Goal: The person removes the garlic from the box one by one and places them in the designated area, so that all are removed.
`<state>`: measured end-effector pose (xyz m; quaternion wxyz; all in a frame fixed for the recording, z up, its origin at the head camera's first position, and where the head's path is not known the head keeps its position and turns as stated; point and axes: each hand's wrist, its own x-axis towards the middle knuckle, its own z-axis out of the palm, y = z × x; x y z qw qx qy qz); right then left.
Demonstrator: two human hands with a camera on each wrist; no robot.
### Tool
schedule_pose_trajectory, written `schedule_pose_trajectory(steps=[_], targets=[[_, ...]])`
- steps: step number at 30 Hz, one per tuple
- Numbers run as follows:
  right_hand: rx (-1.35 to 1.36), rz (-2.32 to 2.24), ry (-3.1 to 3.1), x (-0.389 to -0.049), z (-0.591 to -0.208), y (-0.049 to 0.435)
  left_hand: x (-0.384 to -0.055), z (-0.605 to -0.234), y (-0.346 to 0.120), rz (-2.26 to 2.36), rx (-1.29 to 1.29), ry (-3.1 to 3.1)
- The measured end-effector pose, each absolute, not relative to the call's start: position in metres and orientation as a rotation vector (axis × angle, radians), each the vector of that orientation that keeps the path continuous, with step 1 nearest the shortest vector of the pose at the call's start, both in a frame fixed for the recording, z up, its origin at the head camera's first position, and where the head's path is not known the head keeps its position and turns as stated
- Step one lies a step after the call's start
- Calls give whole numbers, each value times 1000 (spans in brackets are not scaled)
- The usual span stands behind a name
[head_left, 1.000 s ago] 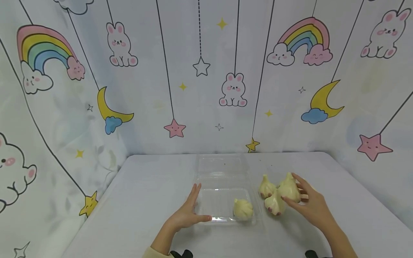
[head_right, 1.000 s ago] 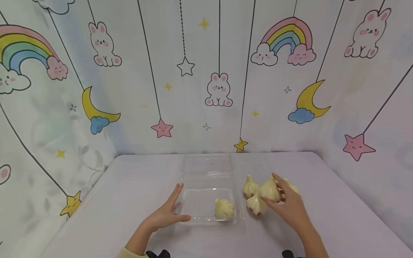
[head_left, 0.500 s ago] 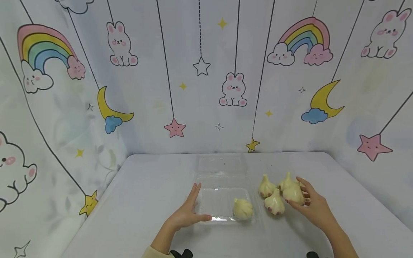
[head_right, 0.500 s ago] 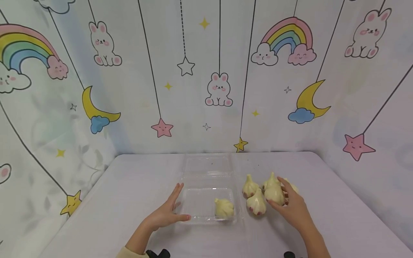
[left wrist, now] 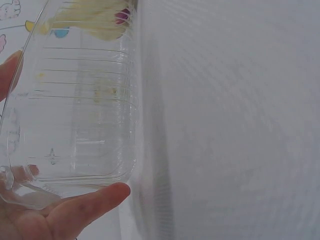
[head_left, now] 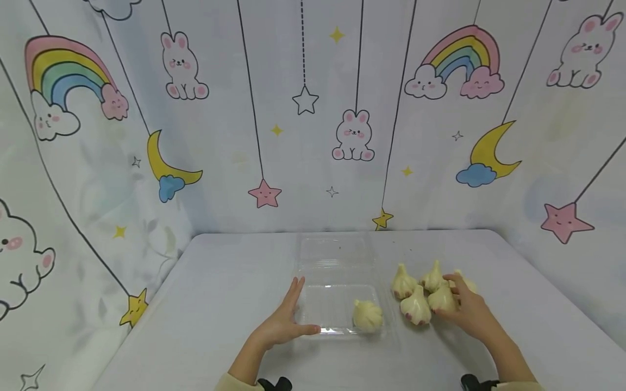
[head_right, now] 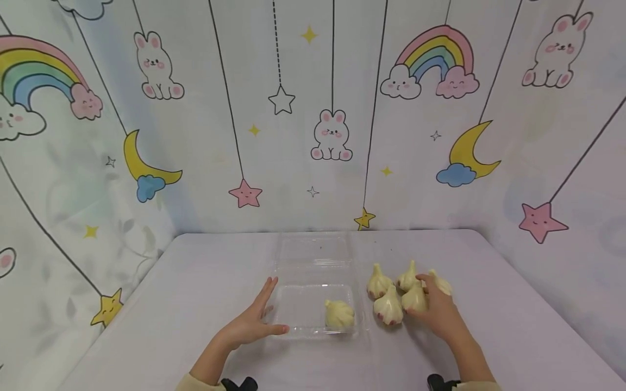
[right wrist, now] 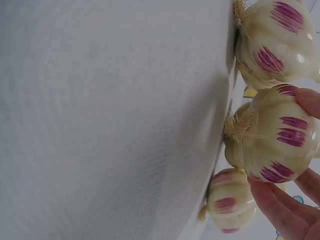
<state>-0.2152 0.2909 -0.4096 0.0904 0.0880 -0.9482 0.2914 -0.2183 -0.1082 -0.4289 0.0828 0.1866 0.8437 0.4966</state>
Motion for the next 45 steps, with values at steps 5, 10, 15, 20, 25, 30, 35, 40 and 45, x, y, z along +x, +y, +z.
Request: schedule_pose_trajectory(steps=[5, 10, 15, 20, 25, 30, 35, 40, 45], targets=[[288, 834, -2828, -221, -412, 292, -218, -428, -107, 1474, 546, 2530], [293, 830, -2852, -224, -414, 293, -219, -428, -107, 1464, 545, 2542], [288, 844, -2876, -226, -415, 293, -219, -428, -108, 1470, 557, 2536], [290, 843, -2869, -226, -415, 293, -219, -428, -108, 1474, 567, 2528], [277, 834, -2871, -224, -412, 291, -218, -428, -108, 1486, 563, 2518], [282, 779, -2863, -220, -408, 289, -218, -427, -108, 1483, 560, 2524], [282, 735, -2843, -217, -401, 288, -218, -427, -108, 1472, 552, 2530], [293, 742, -2821, -215, -397, 285, -218, -427, -108, 1471, 554, 2515], [281, 781, -2811, -212, -396, 282, -218, -426, -108, 1471, 558, 2511]])
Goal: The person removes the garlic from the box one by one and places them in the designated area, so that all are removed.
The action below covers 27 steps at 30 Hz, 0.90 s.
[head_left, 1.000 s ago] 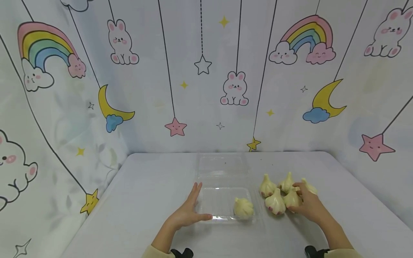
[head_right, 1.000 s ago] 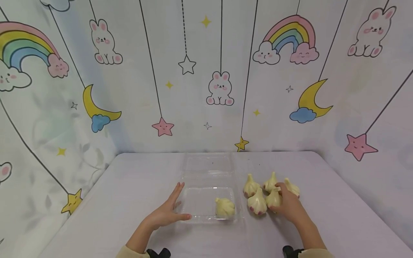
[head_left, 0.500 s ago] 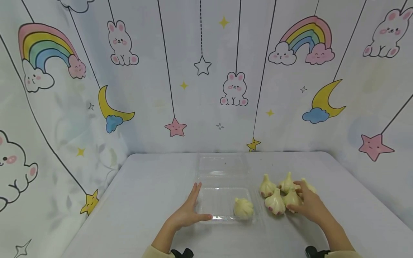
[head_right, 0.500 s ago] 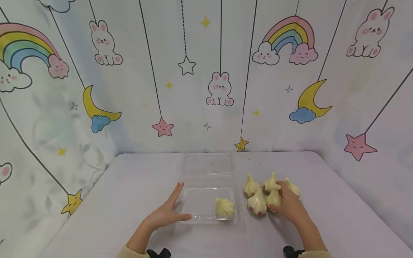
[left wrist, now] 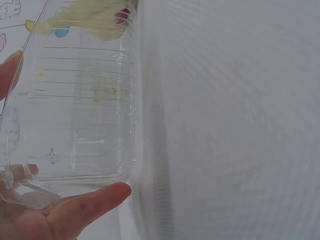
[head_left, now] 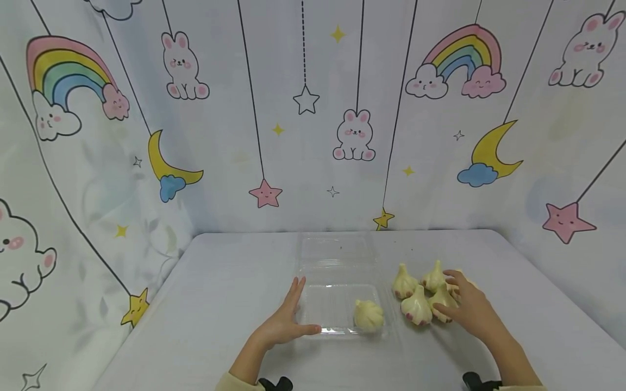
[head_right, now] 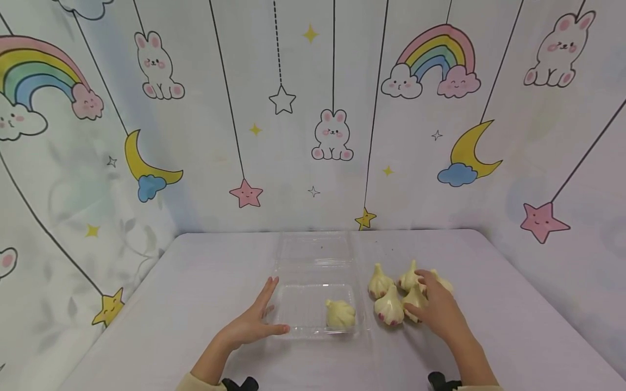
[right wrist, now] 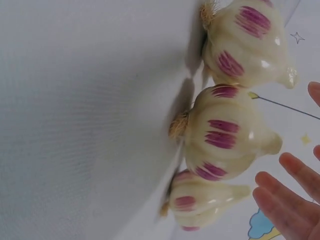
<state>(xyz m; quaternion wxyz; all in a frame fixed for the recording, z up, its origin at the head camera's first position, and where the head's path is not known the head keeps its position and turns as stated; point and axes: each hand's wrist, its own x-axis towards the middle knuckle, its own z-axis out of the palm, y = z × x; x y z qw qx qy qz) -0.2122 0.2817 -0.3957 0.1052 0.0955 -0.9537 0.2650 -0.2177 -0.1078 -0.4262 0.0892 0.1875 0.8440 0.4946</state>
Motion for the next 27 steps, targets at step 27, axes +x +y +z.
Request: schedule_pose_trajectory(steps=[27], targets=[[441, 1100, -2621, -199, -386, 233, -218, -429, -110, 1485, 602, 2482]])
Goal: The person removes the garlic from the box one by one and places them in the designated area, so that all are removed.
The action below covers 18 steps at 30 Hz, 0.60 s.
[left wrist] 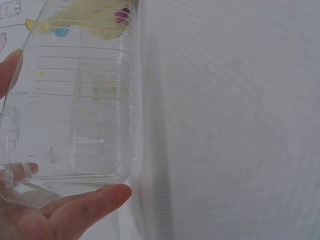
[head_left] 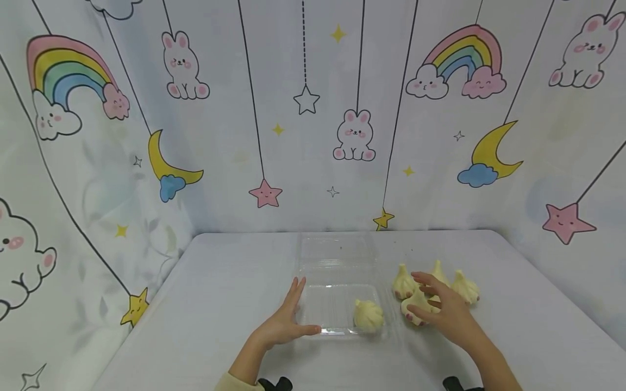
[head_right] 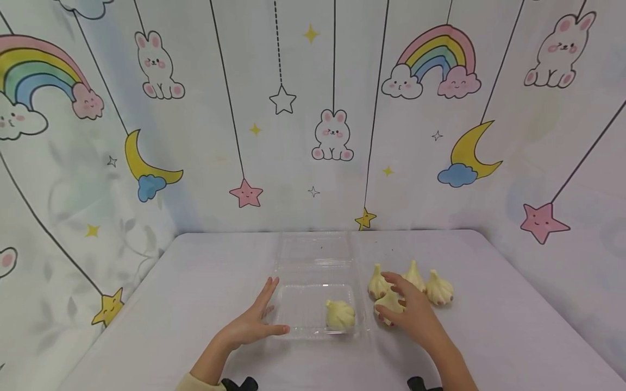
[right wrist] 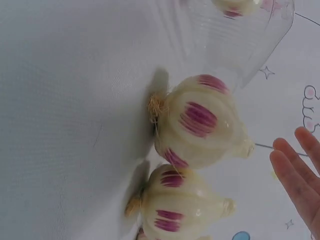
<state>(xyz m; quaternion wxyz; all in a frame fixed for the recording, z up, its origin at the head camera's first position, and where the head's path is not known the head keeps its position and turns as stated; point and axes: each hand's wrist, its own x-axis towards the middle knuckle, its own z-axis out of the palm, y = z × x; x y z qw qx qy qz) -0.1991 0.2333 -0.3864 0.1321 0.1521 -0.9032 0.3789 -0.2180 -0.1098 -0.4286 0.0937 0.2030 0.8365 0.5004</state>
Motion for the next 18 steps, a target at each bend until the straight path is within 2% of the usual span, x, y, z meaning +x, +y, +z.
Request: schedule_pose_trajectory(steps=[18], targets=[[535, 1355, -2605, -197, -395, 199, -218, -428, -109, 1485, 589, 2477]])
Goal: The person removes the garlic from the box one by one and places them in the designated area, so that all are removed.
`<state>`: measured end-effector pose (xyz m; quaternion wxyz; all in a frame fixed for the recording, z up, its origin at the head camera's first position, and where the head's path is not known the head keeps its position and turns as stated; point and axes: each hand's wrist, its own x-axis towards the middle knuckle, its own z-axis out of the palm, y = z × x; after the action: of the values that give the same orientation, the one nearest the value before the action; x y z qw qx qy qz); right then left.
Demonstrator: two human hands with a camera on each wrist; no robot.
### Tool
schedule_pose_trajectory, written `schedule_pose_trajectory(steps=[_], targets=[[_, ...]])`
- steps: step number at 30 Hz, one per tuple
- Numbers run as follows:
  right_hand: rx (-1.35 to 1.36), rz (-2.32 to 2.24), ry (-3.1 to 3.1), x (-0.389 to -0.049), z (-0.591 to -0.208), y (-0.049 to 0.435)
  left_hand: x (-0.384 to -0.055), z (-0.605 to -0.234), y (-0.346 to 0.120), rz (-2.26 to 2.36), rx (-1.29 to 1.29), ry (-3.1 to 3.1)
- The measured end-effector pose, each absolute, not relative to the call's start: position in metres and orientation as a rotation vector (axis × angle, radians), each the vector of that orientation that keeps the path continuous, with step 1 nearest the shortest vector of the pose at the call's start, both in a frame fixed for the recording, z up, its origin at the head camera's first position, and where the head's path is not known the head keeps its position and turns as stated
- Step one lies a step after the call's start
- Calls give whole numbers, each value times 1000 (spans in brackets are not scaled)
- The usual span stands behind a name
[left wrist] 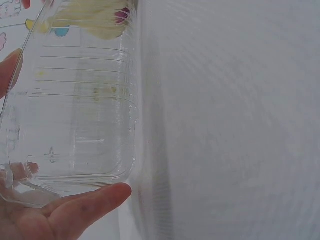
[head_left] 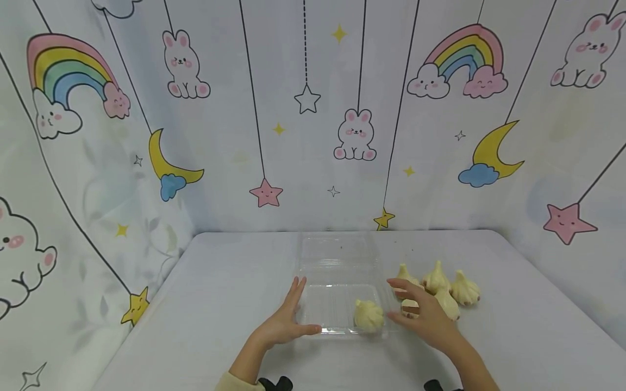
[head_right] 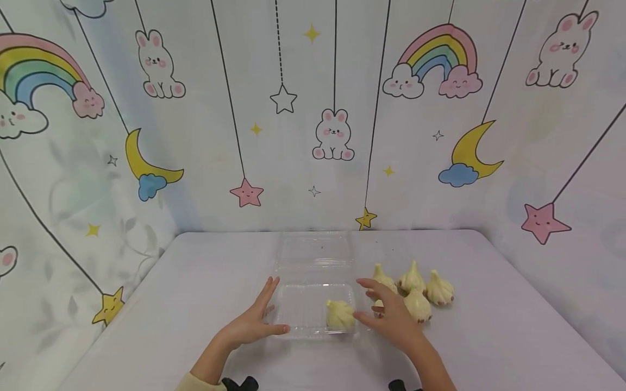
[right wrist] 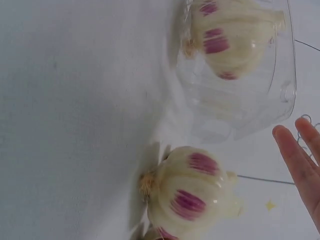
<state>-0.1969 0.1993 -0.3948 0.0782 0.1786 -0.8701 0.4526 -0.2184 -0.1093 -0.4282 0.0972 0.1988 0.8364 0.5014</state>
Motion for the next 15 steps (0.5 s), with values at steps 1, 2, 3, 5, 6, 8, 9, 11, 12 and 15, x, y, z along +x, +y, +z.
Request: schedule_pose_trajectory(steps=[1, 2, 3, 5, 6, 8, 9, 11, 12, 15], targets=[[536, 1363, -2608, -198, -396, 197, -218, -428, -109, 1484, 588, 2476], [540, 1371, -2608, -198, -396, 195, -218, -428, -109, 1481, 588, 2478], [548, 1376, -2612, -199, -397, 194, -218, -428, -109, 1479, 589, 2479], [564, 1390, -2617, -200, -399, 190, -219, -428, -109, 1478, 591, 2478], [571, 1400, -2618, -200, -399, 189, -219, -428, -109, 1478, 590, 2477], [582, 1415, -2624, -201, -401, 186, -219, -428, -109, 1479, 591, 2478], [589, 1418, -2630, -202, -402, 185, -219, -428, -109, 1480, 592, 2477], [604, 1430, -2630, -203, -403, 183, -219, -429, -109, 1480, 592, 2478], [617, 1427, -2630, -203, -404, 182, -220, -429, -109, 1480, 592, 2480], [663, 1426, -2632, -204, -405, 179, -220, -429, -110, 1479, 591, 2485]])
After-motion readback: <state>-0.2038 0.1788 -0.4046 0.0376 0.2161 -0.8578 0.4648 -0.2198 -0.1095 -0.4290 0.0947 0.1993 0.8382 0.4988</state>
